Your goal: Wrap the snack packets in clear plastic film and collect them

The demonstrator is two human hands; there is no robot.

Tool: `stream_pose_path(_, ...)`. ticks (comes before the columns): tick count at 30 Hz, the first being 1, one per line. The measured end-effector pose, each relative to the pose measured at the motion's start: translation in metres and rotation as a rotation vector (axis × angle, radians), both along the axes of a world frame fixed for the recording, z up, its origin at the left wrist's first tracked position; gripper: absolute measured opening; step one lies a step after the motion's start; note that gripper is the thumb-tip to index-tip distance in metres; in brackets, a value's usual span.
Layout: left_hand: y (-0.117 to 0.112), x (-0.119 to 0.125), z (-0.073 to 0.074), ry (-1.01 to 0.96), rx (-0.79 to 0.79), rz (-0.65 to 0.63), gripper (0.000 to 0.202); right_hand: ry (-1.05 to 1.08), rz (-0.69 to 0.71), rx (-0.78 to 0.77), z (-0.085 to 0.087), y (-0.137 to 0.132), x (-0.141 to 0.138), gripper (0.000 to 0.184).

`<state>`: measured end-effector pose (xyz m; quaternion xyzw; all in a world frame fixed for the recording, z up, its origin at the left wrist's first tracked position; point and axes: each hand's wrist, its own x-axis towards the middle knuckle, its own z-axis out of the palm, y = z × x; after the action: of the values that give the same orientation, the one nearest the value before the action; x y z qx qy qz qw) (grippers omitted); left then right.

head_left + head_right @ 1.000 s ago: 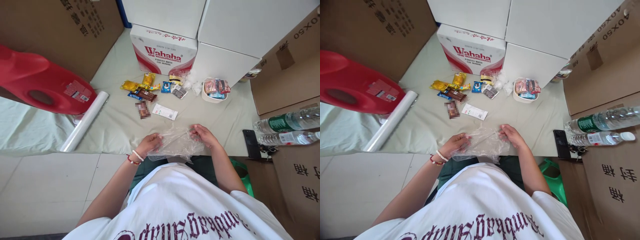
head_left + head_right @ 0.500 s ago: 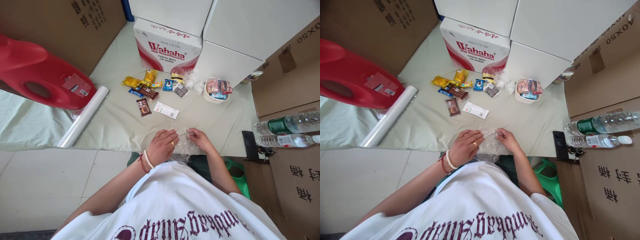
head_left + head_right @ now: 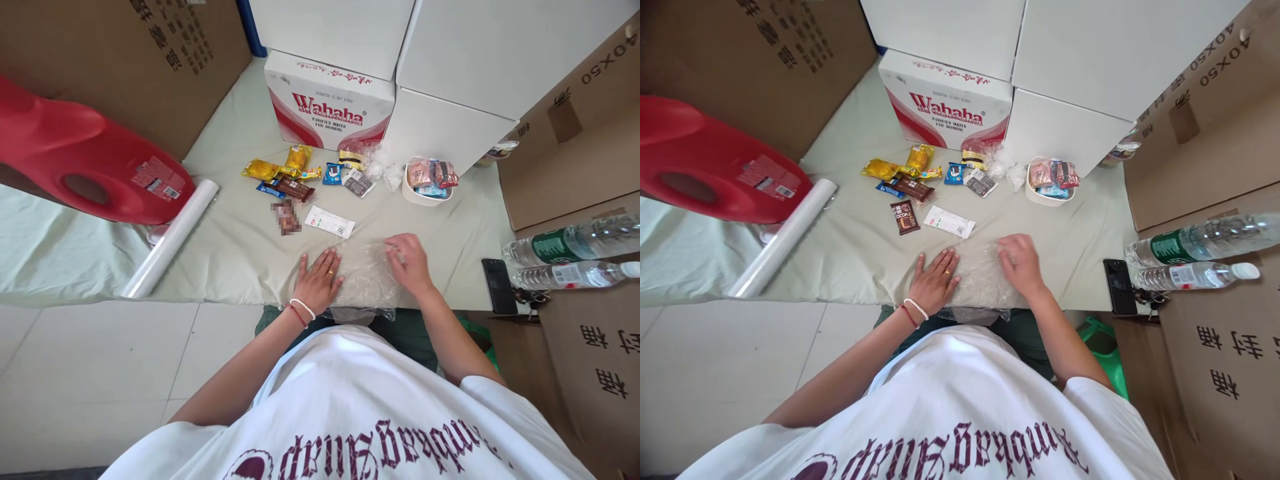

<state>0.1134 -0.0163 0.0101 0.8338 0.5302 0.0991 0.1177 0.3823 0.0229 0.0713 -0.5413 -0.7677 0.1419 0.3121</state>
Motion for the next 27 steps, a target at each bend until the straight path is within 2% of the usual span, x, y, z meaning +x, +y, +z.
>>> stream_pose_path(2,0.000,-0.001,-0.001,0.001,0.009,0.016,0.060,-0.156,0.336,-0.056,-0.008,-0.013,-0.015,0.031)
stream_pose_path(3,0.000,-0.002,-0.001,-0.002,0.015,0.028,0.060,-0.226,0.438,-0.101,-0.014,-0.018,-0.017,0.035)
stream_pose_path(4,0.001,-0.003,-0.002,-0.006,0.019,0.042,0.061,-0.279,0.478,-0.152,-0.022,-0.022,-0.016,0.039)
stream_pose_path(5,0.001,-0.005,-0.002,-0.010,0.020,0.053,0.061,-0.311,0.460,-0.202,-0.030,-0.025,-0.011,0.044)
stream_pose_path(7,0.002,-0.010,-0.002,-0.018,0.011,0.064,0.063,-0.316,0.319,-0.279,-0.044,-0.029,0.008,0.052)
stream_pose_path(10,0.004,-0.016,-0.002,-0.027,-0.012,0.051,0.064,-0.227,0.139,-0.331,-0.053,-0.030,0.041,0.057)
stream_pose_path(13,0.005,-0.020,-0.001,-0.034,-0.031,0.025,0.065,-0.095,0.075,-0.316,-0.046,-0.022,0.059,0.048)
stream_pose_path(16,0.005,-0.021,-0.002,-0.038,-0.034,0.016,0.065,-0.040,-0.034,-0.298,-0.031,0.004,0.056,0.037)
stream_pose_path(18,0.004,-0.021,-0.002,-0.043,-0.028,0.017,0.065,-0.055,-0.070,-0.318,-0.019,0.030,0.041,0.035)
stream_pose_path(21,0.003,-0.021,-0.002,-0.060,-0.014,0.018,0.064,-0.139,0.007,-0.329,-0.003,0.076,-0.006,0.033)
stream_pose_path(24,0.003,-0.023,-0.003,-0.079,0.000,0.022,0.064,-0.269,0.107,-0.268,0.005,0.116,-0.076,0.035)
stream_pose_path(27,0.003,-0.024,-0.003,-0.093,0.007,0.027,0.064,-0.352,0.125,-0.205,0.006,0.149,-0.150,0.050)
